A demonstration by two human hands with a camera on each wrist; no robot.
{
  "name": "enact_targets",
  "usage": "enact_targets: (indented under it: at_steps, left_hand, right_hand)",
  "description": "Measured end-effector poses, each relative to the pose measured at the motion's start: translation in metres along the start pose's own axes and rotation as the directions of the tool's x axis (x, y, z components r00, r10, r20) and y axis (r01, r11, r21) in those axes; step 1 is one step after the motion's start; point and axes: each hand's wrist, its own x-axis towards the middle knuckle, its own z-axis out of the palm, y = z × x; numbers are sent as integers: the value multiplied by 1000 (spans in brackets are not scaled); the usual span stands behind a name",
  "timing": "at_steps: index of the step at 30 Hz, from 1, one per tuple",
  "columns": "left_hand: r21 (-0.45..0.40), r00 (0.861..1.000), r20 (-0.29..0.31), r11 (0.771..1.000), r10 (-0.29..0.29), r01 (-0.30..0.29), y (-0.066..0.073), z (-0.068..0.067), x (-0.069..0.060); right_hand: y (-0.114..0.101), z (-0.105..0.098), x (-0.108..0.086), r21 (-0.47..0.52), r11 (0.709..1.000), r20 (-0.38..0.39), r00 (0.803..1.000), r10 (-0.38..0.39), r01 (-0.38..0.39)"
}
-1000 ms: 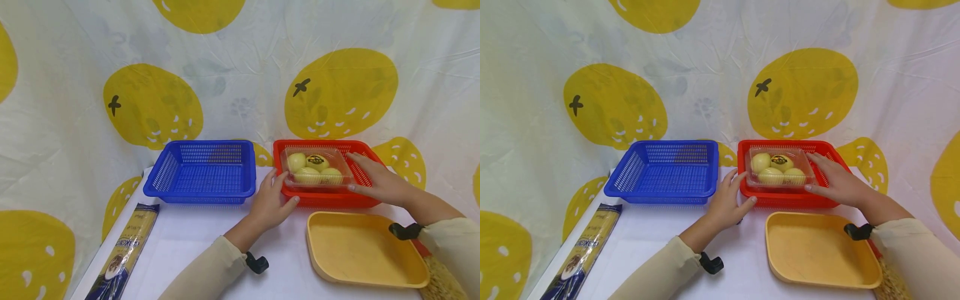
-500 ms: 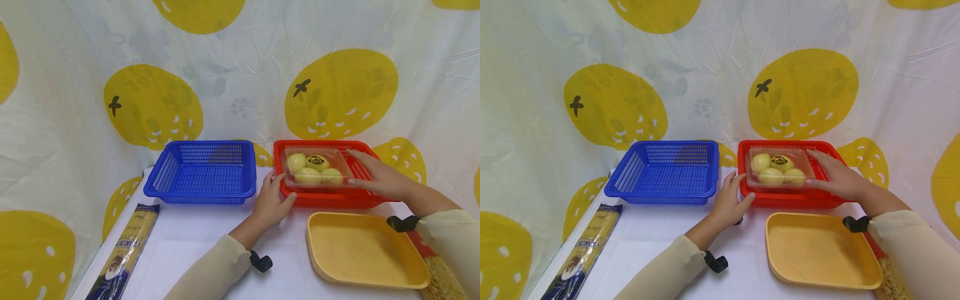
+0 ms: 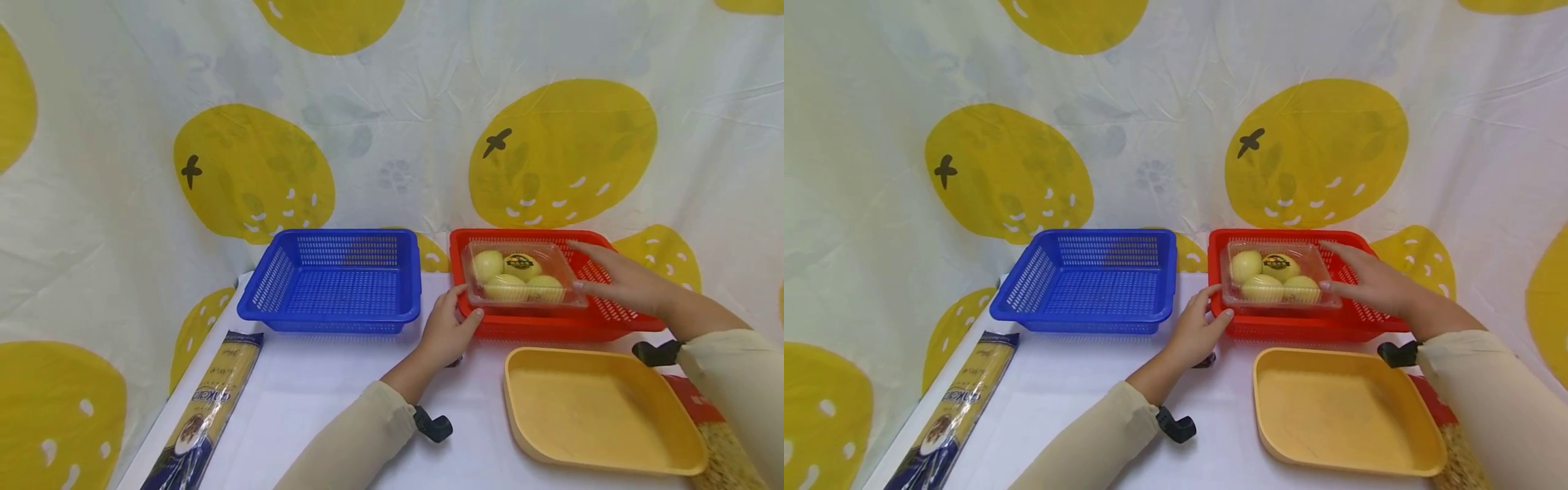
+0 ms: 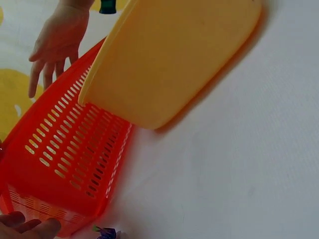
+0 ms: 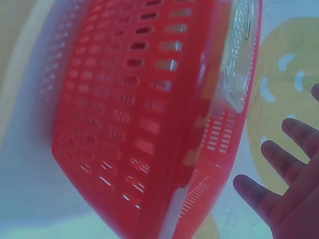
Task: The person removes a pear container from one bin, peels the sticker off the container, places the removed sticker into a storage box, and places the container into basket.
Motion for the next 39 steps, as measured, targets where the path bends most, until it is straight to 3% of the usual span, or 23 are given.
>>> enact_targets:
  at_steps: [8,13,19,24,30,39]
  left_hand:
    - [-125,997,23,989,-70,73,0,4,4]
    - [-183,997,18,980,-78,80,0,5,6]
    - [-284,997,13,955,-81,81,-1,8,6]
    - [-345,994,9,932,-110,107,1,9,6]
    - [-369,996,8,926,-84,81,1,9,7]
    - [-370,995,9,924,-103,99,-4,9,9]
  right_hand:
    - [9,-7,10,-33,999,-4,1000,-15,15]
    - [16,-8,15,-37,999,13,1000,17,-16]
    - [20,-9,20,-30,998,32,998,48,-47]
    - [21,-13,26,19,1000,30,999,23,-23]
    - [23,-13,34,-4,1000,6,1000,-20,20]
    - [23,-15,43,22,999,12,1000,-25,25]
